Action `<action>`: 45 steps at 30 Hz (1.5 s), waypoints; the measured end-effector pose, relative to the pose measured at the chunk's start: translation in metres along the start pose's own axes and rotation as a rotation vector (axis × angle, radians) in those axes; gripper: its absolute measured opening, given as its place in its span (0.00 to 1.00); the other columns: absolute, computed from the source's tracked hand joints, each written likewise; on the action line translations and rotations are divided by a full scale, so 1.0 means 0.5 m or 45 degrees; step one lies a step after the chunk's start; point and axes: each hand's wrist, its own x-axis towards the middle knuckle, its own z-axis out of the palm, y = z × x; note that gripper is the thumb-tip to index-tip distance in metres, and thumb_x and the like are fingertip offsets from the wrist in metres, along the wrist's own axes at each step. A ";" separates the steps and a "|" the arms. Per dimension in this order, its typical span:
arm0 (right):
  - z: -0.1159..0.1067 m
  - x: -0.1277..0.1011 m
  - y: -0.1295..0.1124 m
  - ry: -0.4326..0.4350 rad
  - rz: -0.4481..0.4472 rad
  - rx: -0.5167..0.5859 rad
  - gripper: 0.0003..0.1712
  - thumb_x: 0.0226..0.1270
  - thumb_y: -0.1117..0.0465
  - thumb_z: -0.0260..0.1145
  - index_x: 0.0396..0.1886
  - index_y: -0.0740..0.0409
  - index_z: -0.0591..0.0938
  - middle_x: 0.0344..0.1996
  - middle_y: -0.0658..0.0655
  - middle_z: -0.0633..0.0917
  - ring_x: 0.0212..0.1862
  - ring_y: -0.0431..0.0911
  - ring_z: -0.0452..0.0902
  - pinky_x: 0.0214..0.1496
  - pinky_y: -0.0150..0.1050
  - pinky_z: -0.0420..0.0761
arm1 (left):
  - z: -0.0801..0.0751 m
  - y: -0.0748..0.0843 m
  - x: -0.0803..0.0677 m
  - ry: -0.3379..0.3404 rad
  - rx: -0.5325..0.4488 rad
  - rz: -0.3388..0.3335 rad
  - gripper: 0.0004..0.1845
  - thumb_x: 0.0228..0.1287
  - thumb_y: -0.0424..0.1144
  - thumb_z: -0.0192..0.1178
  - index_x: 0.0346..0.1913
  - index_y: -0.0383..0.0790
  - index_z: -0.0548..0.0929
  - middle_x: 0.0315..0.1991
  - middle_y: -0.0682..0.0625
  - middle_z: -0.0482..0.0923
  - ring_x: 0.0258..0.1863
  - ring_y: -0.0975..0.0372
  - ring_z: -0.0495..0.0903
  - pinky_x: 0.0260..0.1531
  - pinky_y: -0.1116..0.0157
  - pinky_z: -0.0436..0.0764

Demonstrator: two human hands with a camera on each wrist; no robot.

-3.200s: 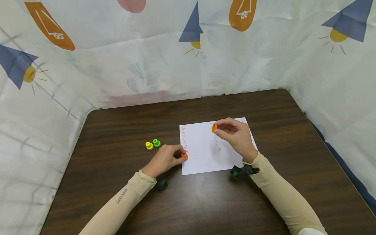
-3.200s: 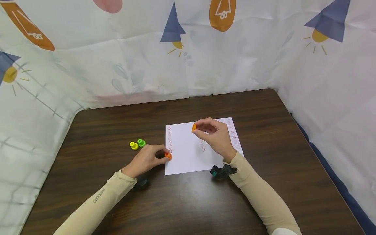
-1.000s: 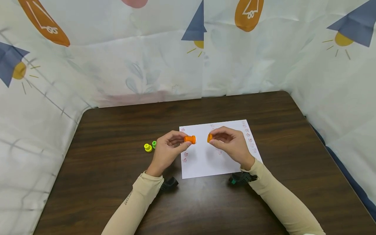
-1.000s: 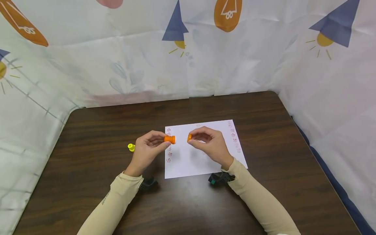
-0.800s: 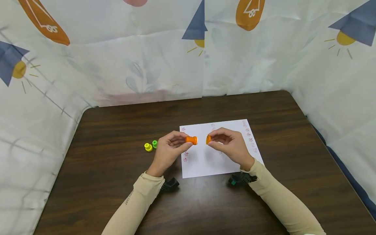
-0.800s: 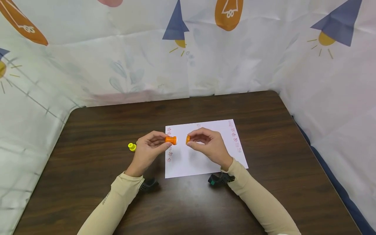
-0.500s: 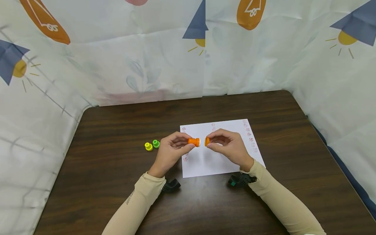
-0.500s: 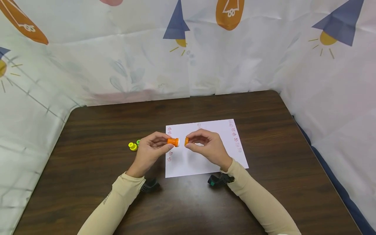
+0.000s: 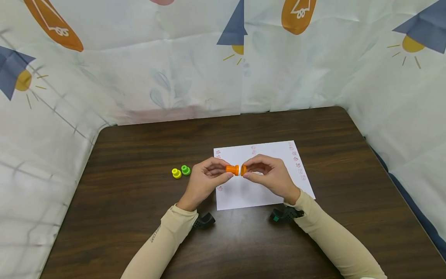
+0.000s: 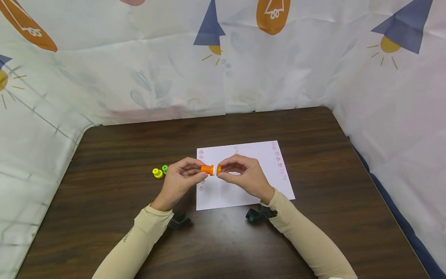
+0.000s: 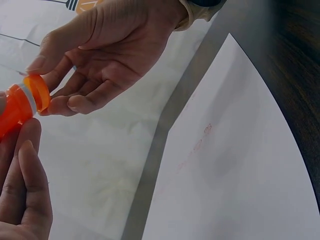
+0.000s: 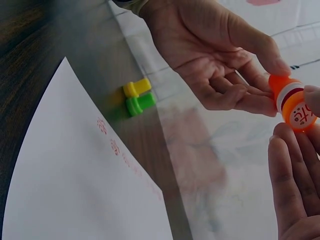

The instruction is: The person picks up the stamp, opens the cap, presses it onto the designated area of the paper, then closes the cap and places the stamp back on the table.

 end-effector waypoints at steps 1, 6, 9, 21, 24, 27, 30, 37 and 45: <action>0.001 0.000 0.000 -0.001 0.000 -0.005 0.17 0.59 0.74 0.76 0.49 0.68 0.86 0.42 0.54 0.90 0.44 0.42 0.88 0.52 0.36 0.90 | 0.000 0.000 0.000 -0.001 0.002 0.002 0.15 0.59 0.28 0.73 0.48 0.30 0.84 0.46 0.32 0.87 0.42 0.66 0.90 0.50 0.66 0.89; 0.003 0.000 0.001 -0.018 0.002 -0.009 0.17 0.59 0.73 0.76 0.49 0.67 0.86 0.42 0.51 0.90 0.44 0.42 0.88 0.53 0.37 0.90 | 0.001 0.001 -0.001 -0.008 0.013 0.002 0.15 0.60 0.28 0.73 0.48 0.29 0.84 0.47 0.30 0.87 0.42 0.67 0.90 0.49 0.67 0.89; 0.004 -0.001 0.001 -0.024 0.004 -0.002 0.17 0.59 0.73 0.76 0.49 0.67 0.86 0.42 0.45 0.89 0.45 0.41 0.89 0.53 0.37 0.90 | 0.002 0.001 -0.001 -0.017 0.022 -0.003 0.15 0.60 0.28 0.73 0.48 0.30 0.84 0.47 0.31 0.87 0.42 0.67 0.90 0.49 0.68 0.89; 0.006 -0.001 0.004 -0.015 0.005 -0.041 0.16 0.60 0.73 0.76 0.48 0.66 0.87 0.42 0.62 0.89 0.43 0.41 0.88 0.52 0.36 0.90 | 0.003 -0.001 -0.001 -0.031 0.041 0.002 0.15 0.60 0.29 0.73 0.49 0.31 0.84 0.46 0.36 0.88 0.43 0.67 0.89 0.49 0.69 0.89; 0.007 -0.001 0.004 -0.015 0.004 -0.050 0.16 0.60 0.72 0.76 0.48 0.66 0.87 0.42 0.63 0.89 0.43 0.41 0.88 0.52 0.36 0.90 | 0.004 -0.001 -0.002 -0.032 0.038 0.006 0.15 0.60 0.29 0.73 0.49 0.31 0.84 0.46 0.37 0.88 0.43 0.67 0.89 0.48 0.69 0.89; 0.007 -0.002 0.004 -0.016 0.005 -0.053 0.15 0.60 0.73 0.76 0.48 0.66 0.87 0.42 0.64 0.89 0.43 0.41 0.88 0.52 0.36 0.90 | 0.005 -0.002 -0.003 -0.032 0.037 0.002 0.15 0.60 0.28 0.73 0.49 0.31 0.84 0.46 0.39 0.88 0.43 0.67 0.89 0.48 0.69 0.89; 0.006 -0.003 0.005 -0.017 0.011 -0.066 0.15 0.60 0.72 0.76 0.48 0.65 0.87 0.42 0.65 0.89 0.43 0.41 0.88 0.52 0.36 0.90 | 0.006 -0.001 -0.003 -0.030 0.037 -0.004 0.15 0.59 0.28 0.73 0.49 0.31 0.84 0.46 0.40 0.88 0.42 0.67 0.89 0.48 0.69 0.89; 0.008 -0.003 0.003 -0.016 0.037 -0.066 0.15 0.60 0.72 0.76 0.48 0.65 0.87 0.42 0.66 0.89 0.43 0.41 0.88 0.53 0.36 0.90 | 0.007 -0.002 -0.003 -0.032 0.039 -0.003 0.15 0.60 0.28 0.73 0.48 0.30 0.84 0.48 0.32 0.86 0.42 0.68 0.89 0.47 0.70 0.89; 0.011 -0.005 0.003 -0.017 0.053 -0.046 0.15 0.61 0.71 0.76 0.49 0.66 0.87 0.43 0.67 0.88 0.43 0.41 0.88 0.52 0.36 0.90 | 0.008 -0.006 -0.003 -0.031 0.035 -0.018 0.15 0.60 0.29 0.73 0.49 0.30 0.84 0.49 0.32 0.86 0.42 0.68 0.88 0.47 0.70 0.89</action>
